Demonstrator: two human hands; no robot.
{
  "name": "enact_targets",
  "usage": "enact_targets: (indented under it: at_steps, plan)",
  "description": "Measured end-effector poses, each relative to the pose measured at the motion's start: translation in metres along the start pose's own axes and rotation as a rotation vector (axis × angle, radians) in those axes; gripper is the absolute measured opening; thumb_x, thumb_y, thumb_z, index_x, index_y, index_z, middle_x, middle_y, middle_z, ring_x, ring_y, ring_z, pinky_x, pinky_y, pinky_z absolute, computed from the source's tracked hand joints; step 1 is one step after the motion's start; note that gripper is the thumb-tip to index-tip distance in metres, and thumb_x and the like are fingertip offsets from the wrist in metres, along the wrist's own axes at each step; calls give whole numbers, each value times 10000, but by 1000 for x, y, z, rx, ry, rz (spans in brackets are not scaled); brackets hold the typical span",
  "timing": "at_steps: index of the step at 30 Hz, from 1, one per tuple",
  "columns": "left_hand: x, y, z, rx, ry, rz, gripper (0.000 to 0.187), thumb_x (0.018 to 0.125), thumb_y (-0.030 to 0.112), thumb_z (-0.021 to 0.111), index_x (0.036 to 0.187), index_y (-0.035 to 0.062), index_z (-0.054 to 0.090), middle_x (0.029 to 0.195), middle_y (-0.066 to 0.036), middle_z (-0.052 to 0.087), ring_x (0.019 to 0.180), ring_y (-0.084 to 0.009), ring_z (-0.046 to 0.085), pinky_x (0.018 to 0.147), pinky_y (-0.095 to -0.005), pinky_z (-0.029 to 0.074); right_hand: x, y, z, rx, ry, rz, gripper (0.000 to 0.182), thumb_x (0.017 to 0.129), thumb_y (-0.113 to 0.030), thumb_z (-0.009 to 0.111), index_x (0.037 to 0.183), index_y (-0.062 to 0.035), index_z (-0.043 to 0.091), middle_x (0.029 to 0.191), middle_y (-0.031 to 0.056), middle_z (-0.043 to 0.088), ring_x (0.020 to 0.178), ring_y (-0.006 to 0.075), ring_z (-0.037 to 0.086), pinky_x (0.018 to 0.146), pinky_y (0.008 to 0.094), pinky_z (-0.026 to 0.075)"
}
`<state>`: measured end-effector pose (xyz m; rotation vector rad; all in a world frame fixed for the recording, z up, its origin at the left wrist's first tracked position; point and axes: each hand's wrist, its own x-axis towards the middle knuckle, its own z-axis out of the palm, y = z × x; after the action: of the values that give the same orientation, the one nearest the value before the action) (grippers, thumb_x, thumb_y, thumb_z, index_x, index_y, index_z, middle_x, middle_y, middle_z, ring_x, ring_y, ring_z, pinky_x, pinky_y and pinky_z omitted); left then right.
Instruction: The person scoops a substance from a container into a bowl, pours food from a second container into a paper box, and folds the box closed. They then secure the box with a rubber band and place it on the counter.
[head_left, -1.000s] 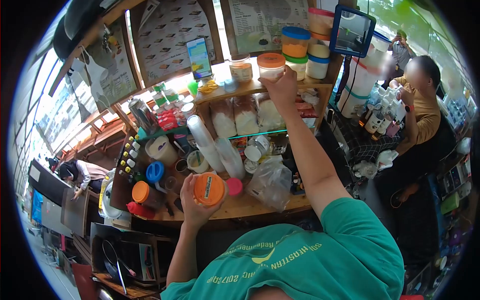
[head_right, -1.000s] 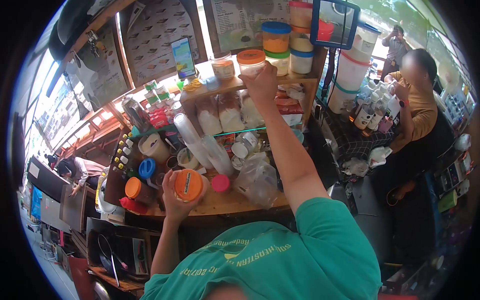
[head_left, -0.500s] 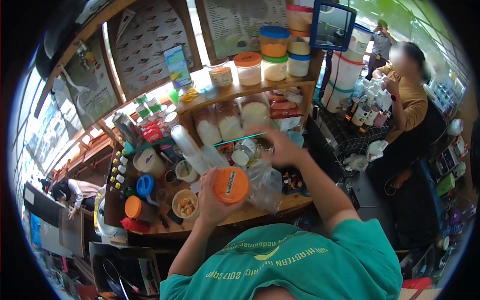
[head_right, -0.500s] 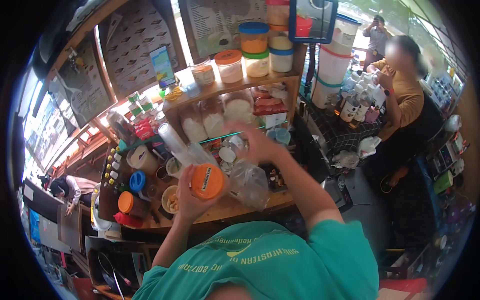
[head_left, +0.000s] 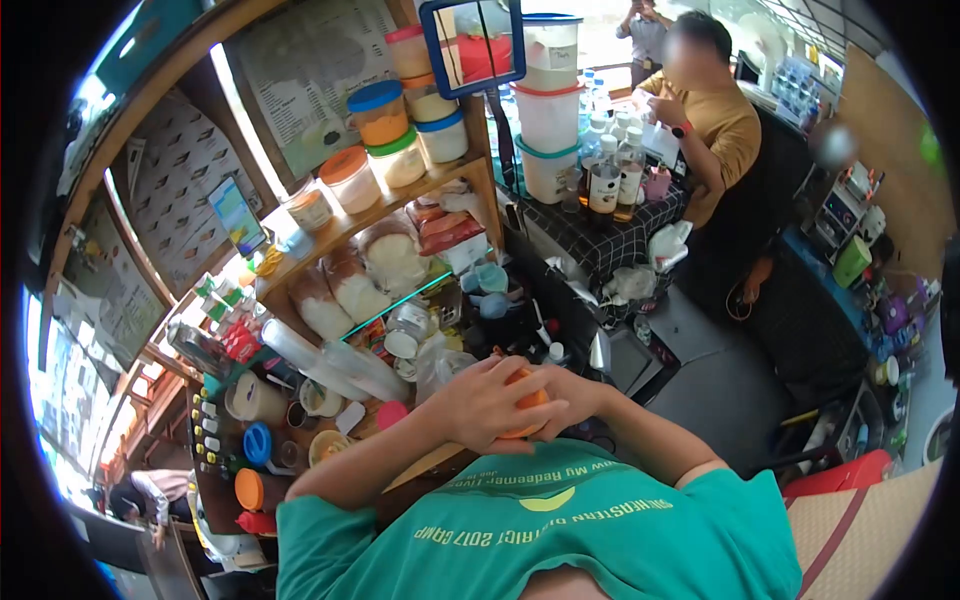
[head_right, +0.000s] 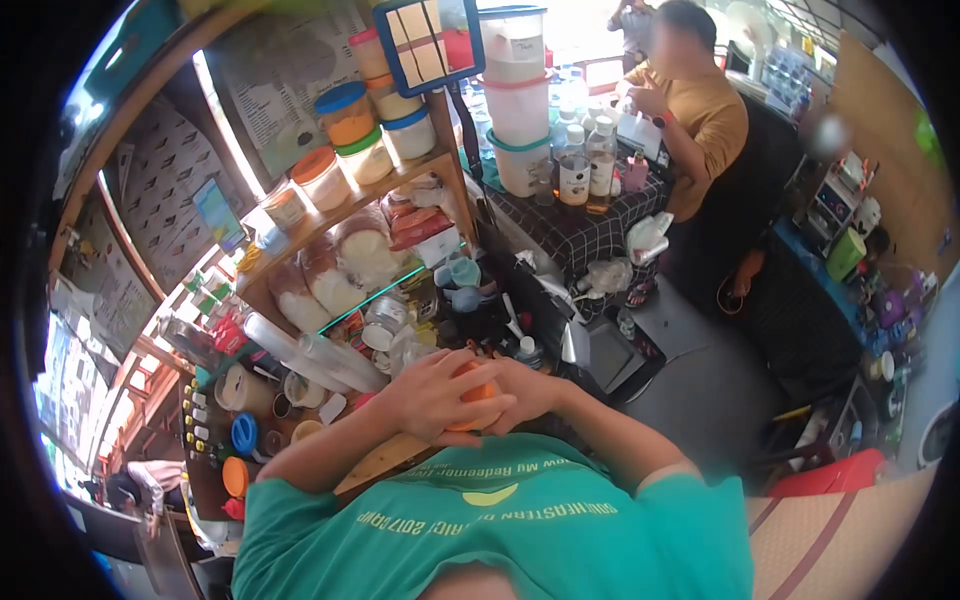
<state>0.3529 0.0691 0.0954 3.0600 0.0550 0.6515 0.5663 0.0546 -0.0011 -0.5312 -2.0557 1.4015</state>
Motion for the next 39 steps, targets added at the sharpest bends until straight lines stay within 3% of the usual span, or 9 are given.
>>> enact_targets:
  at_steps: [5, 13, 18, 22, 24, 26, 29, 31, 39]
  plan:
    - [47, 7, 32, -20, 89, -22, 417, 756, 317, 724, 1126, 154, 620, 1200, -105, 583, 946, -294, 581, 688, -386, 495, -50, -11, -7, -126, 317, 64, 701, 534, -191, 866, 1177, -52, 625, 1152, 110, 671, 1074, 258, 682, 926, 384, 550]
    - [91, 39, 78, -15, 90, -118, 407, 779, 304, 713, 1129, 119, 620, 1178, -112, 581, 930, -310, 575, 691, -411, 498, -111, -7, -5, -112, 431, 104, 722, 630, -222, 880, 1256, -38, 572, 1172, 142, 664, 1101, 322, 677, 945, 399, 538]
    - [136, 66, 101, 236, 93, -833, 375, 857, 318, 668, 1136, 70, 650, 1206, -180, 596, 910, -357, 620, 694, -465, 552, -111, 5, -11, -331, 795, 150, 666, 715, -191, 851, 1286, -28, 551, 1165, 185, 660, 1109, 333, 677, 912, 412, 539]
    - [138, 56, 65, 123, -202, -812, 642, 837, 440, 707, 1369, 114, 556, 1254, -199, 577, 918, -371, 632, 704, -454, 572, -111, 1, -42, -147, 631, 185, 658, 696, -182, 851, 1271, -41, 563, 1176, 163, 659, 1088, 310, 683, 920, 399, 542]
    - [114, 48, 62, 5, -70, -611, 761, 813, 500, 727, 1447, 150, 492, 1304, -213, 537, 965, -388, 630, 713, -458, 575, -111, 6, -65, 59, 108, 8, 676, 673, -168, 852, 1277, -54, 570, 1211, 139, 646, 1098, 290, 671, 954, 391, 533]
    - [93, 54, 67, -19, -210, -470, 762, 826, 515, 721, 1461, 169, 479, 1354, -231, 492, 1031, -409, 620, 722, -475, 575, -105, 6, -58, 60, 10, 31, 740, 641, -165, 862, 1311, -56, 567, 1242, 121, 626, 1128, 262, 650, 1003, 388, 512]
    - [84, 85, 91, 35, -149, -1038, 718, 866, 539, 686, 1391, 83, 508, 1220, -284, 558, 948, -456, 650, 720, -497, 569, -84, 27, -20, 283, 39, 196, 760, 637, -182, 879, 1315, -41, 565, 1265, 130, 613, 1168, 268, 633, 1012, 390, 501]
    - [70, 90, 103, 81, 27, -1505, 692, 898, 569, 627, 1274, -7, 544, 1034, -308, 636, 850, -498, 677, 749, -532, 561, -58, 30, 17, -224, 335, 165, 744, 638, -213, 908, 1276, -24, 575, 1263, 156, 605, 1169, 314, 621, 1003, 404, 495]
    - [-40, 103, 74, 64, 95, -1920, 663, 929, 615, 557, 1068, -33, 594, 929, -283, 707, 895, -468, 704, 781, -528, 566, 20, 61, 113, -408, 227, 6, 782, 628, -155, 895, 1294, -14, 512, 1213, 201, 588, 1158, 407, 559, 993, 472, 469]
